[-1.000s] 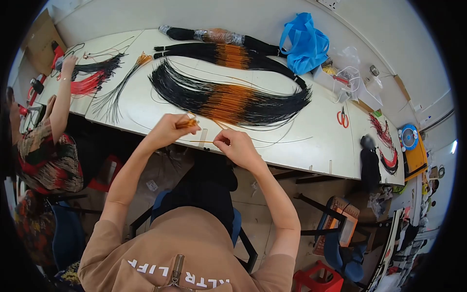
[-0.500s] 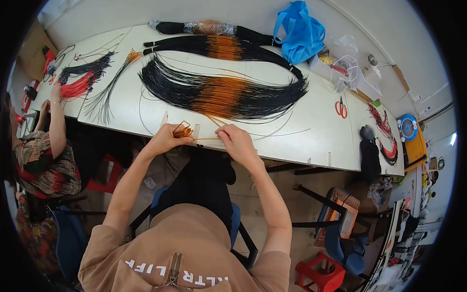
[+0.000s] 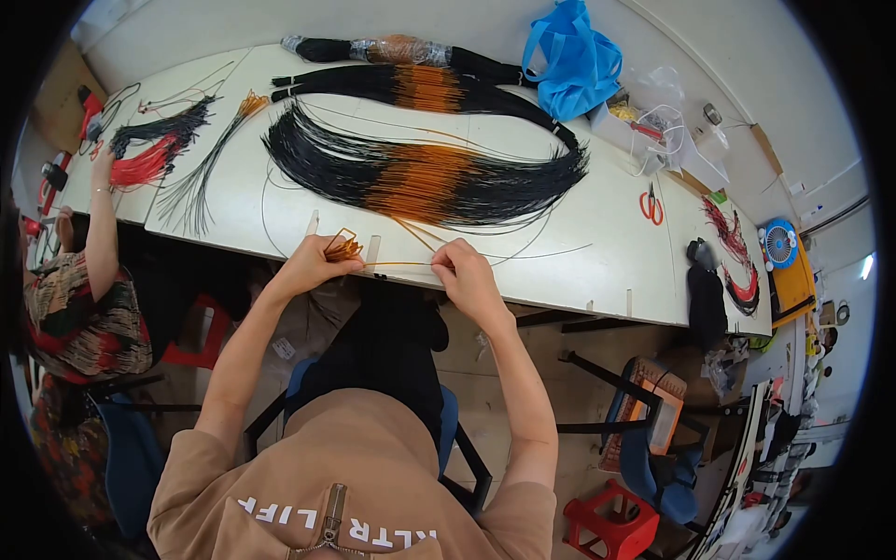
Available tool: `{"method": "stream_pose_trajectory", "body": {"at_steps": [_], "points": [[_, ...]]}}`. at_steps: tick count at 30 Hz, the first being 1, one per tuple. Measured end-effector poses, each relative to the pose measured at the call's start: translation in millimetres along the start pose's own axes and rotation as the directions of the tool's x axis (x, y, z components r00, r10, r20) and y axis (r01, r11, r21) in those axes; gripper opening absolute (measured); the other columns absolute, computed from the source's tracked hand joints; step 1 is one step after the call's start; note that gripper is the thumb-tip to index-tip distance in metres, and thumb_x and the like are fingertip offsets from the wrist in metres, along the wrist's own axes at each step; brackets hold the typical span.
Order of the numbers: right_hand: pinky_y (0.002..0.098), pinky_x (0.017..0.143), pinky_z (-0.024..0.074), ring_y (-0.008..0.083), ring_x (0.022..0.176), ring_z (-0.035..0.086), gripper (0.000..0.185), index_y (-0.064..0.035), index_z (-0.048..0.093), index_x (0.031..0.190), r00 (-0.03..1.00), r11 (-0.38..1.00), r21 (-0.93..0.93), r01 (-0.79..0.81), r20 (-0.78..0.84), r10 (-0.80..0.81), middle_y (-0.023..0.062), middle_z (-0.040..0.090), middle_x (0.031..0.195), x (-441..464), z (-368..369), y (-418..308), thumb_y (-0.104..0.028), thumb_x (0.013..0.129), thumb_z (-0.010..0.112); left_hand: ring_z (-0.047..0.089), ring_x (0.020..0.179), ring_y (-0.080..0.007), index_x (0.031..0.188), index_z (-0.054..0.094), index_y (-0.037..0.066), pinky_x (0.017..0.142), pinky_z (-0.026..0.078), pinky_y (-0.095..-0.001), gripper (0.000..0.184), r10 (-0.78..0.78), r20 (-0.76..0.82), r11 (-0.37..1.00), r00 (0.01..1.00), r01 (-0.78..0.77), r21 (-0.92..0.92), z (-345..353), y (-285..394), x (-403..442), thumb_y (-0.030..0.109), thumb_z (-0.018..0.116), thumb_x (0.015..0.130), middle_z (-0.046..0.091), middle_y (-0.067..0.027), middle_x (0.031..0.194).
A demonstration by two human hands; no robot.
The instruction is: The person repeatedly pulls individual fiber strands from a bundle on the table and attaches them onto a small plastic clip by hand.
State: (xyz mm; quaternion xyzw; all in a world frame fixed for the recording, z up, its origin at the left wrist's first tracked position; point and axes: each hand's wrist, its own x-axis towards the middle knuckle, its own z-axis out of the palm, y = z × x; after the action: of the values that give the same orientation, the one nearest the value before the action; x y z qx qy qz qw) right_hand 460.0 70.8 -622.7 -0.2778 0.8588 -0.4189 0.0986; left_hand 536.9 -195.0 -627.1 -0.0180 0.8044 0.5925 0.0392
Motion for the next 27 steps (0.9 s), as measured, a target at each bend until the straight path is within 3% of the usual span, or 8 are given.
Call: {"method": "stream_pose_trajectory", "body": {"at_steps": [1, 5, 10, 15, 20, 27], "points": [[0.0274, 0.072, 0.0471, 0.0194, 0.077, 0.058, 0.006, 0.0008, 0.063, 0.087, 1.0, 1.0, -0.001, 0.001, 0.001, -0.001, 0.0062, 0.061, 0.09, -0.7, 0.2, -1.7, 0.0, 0.081, 0.063, 0.036, 0.055, -0.0123, 0.067, 0.052, -0.003, 0.055, 0.037, -0.0255, 0.031, 0.0, -0.001, 1.0, 1.0, 0.0, -0.001, 0.0, 0.2, -0.1, 0.011, 0.074, 0.082, 0.047, -0.0024, 0.06], [0.0285, 0.071, 0.0467, 0.0205, 0.077, 0.058, 0.007, 0.0, 0.064, 0.088, 0.949, 0.953, -0.207, 0.221, -0.179, -0.259, 0.0065, 0.061, 0.088, -1.5, 8.2, -10.9, -0.002, 0.081, 0.065, 0.037, 0.055, -0.0129, 0.067, 0.053, -0.004, 0.055, 0.038, -0.0258, 0.03, -0.003, 0.023, 0.999, 1.0, 0.002, 0.034, -2.3, 2.5, 0.1, 0.011, 0.074, 0.082, 0.048, -0.0034, 0.06], [0.0293, 0.07, 0.0463, 0.0212, 0.078, 0.058, 0.006, -0.0013, 0.066, 0.086, 0.936, 0.929, -0.222, 0.297, -0.125, -0.329, 0.0061, 0.062, 0.087, 2.9, 38.9, -26.2, -0.003, 0.08, 0.065, 0.039, 0.055, -0.014, 0.069, 0.054, -0.005, 0.056, 0.039, -0.0268, 0.029, 0.043, 0.033, 0.995, 0.999, -0.046, 0.092, -1.2, -3.1, 1.1, 0.01, 0.074, 0.082, 0.051, -0.0053, 0.061], [0.0295, 0.07, 0.046, 0.021, 0.077, 0.058, 0.005, -0.0025, 0.067, 0.085, 0.977, 0.973, -0.126, 0.193, -0.068, -0.202, 0.0051, 0.062, 0.085, 3.5, 47.7, -22.2, -0.003, 0.081, 0.065, 0.042, 0.055, -0.0163, 0.07, 0.053, -0.005, 0.057, 0.041, -0.0285, 0.028, 0.082, 0.047, 0.988, 0.996, -0.087, 0.129, 0.6, -0.3, -2.6, 0.009, 0.074, 0.081, 0.054, -0.008, 0.063], [0.0296, 0.069, 0.0458, 0.0212, 0.077, 0.057, 0.004, -0.0031, 0.068, 0.084, 0.97, 0.968, -0.119, 0.219, -0.083, -0.23, 0.0044, 0.062, 0.083, 0.9, 49.1, -24.0, -0.003, 0.081, 0.065, 0.042, 0.058, -0.0155, 0.069, 0.051, -0.002, 0.06, 0.039, -0.0275, 0.026, 0.142, 0.098, 0.95, 0.985, -0.163, 0.267, -2.2, 3.5, -1.6, 0.003, 0.075, 0.077, 0.055, -0.0053, 0.066], [0.0296, 0.069, 0.0456, 0.0213, 0.077, 0.057, 0.005, -0.0033, 0.068, 0.085, 0.962, 0.959, -0.152, 0.239, -0.095, -0.255, 0.0042, 0.062, 0.082, -1.3, 50.0, -23.7, -0.004, 0.081, 0.065, 0.044, 0.06, -0.0176, 0.071, 0.051, -0.002, 0.062, 0.04, -0.029, 0.024, 0.095, 0.096, 0.962, 0.991, -0.116, 0.246, -2.5, 4.9, -2.6, 0.001, 0.074, 0.076, 0.057, -0.0074, 0.068]]}}
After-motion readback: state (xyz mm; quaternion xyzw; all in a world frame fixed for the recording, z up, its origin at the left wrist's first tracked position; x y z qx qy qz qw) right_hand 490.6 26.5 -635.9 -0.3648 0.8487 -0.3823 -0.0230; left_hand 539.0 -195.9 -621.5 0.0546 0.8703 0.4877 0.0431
